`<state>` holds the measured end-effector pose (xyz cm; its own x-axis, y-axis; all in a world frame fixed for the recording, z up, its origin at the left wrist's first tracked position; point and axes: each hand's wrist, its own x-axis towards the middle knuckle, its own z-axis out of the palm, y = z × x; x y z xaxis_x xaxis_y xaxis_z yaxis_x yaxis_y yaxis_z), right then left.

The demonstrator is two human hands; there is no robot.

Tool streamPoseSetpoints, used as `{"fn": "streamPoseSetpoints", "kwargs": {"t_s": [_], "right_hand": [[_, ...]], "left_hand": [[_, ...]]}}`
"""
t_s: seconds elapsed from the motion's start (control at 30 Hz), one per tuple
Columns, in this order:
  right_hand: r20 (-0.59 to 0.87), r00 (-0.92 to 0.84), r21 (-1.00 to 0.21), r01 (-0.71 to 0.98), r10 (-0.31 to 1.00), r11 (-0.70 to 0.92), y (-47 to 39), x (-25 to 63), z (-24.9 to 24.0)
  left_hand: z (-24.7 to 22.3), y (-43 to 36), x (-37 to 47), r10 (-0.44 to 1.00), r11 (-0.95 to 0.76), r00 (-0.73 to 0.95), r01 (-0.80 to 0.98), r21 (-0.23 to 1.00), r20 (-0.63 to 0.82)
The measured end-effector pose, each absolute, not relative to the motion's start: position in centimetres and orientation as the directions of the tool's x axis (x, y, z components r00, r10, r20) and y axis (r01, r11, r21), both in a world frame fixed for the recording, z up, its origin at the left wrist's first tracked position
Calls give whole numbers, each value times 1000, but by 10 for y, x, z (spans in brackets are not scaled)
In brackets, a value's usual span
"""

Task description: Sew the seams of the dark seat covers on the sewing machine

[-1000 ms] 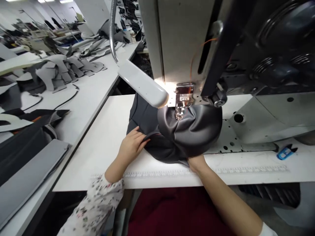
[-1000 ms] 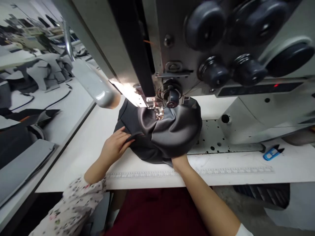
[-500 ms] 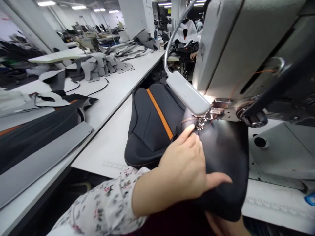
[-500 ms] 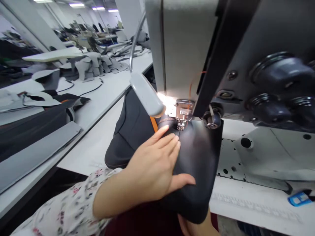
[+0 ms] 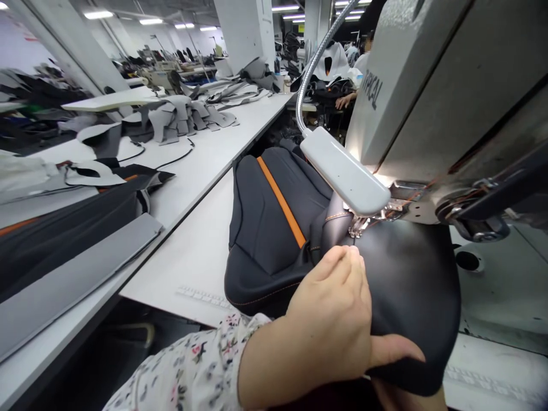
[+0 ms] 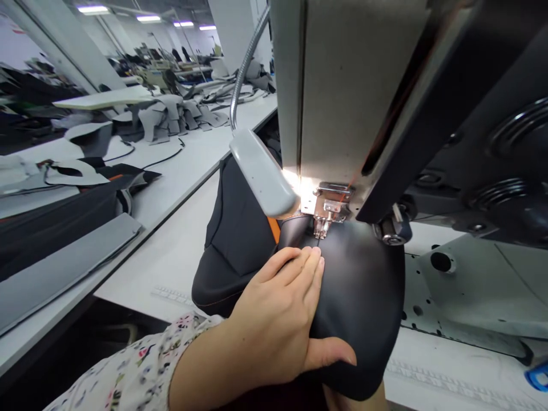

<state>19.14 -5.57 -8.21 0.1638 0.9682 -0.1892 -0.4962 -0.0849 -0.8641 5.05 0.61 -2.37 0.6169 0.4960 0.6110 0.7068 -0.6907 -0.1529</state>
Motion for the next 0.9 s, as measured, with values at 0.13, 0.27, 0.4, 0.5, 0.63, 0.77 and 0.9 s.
{"fn": "streamPoseSetpoints", "kwargs": {"t_s": [0.13, 0.27, 0.4, 0.5, 0.63, 0.77, 0.9], "right_hand": [[-286, 250, -853, -506, 925, -128, -45, 193, -74], [-298, 274, -878, -454, 914, -150, -39, 203, -78], [-286, 256, -873, -466, 923, -141, -28, 209, -81], [-341, 279, -833, -531, 898, -152, -15, 211, -80], [-358, 279, -817, -556, 891, -154, -2, 215, -78], [-308, 239, -835, -532, 921, -141, 7, 222, -76], [-349, 178, -812, -547, 920, -202, 16, 229, -76]], "left_hand": [[-29, 9, 50, 487, -689, 601, 710, -144, 634], [-31, 8, 47, 481, -697, 646, 692, -189, 592], [-33, 10, 44, 477, -713, 689, 666, -217, 546], [-36, 12, 43, 498, -726, 705, 658, -202, 506], [-40, 16, 44, 539, -722, 688, 675, -154, 487], [-43, 22, 46, 556, -723, 680, 679, -124, 478], [-41, 32, 48, 580, -724, 671, 684, -85, 461]]}}
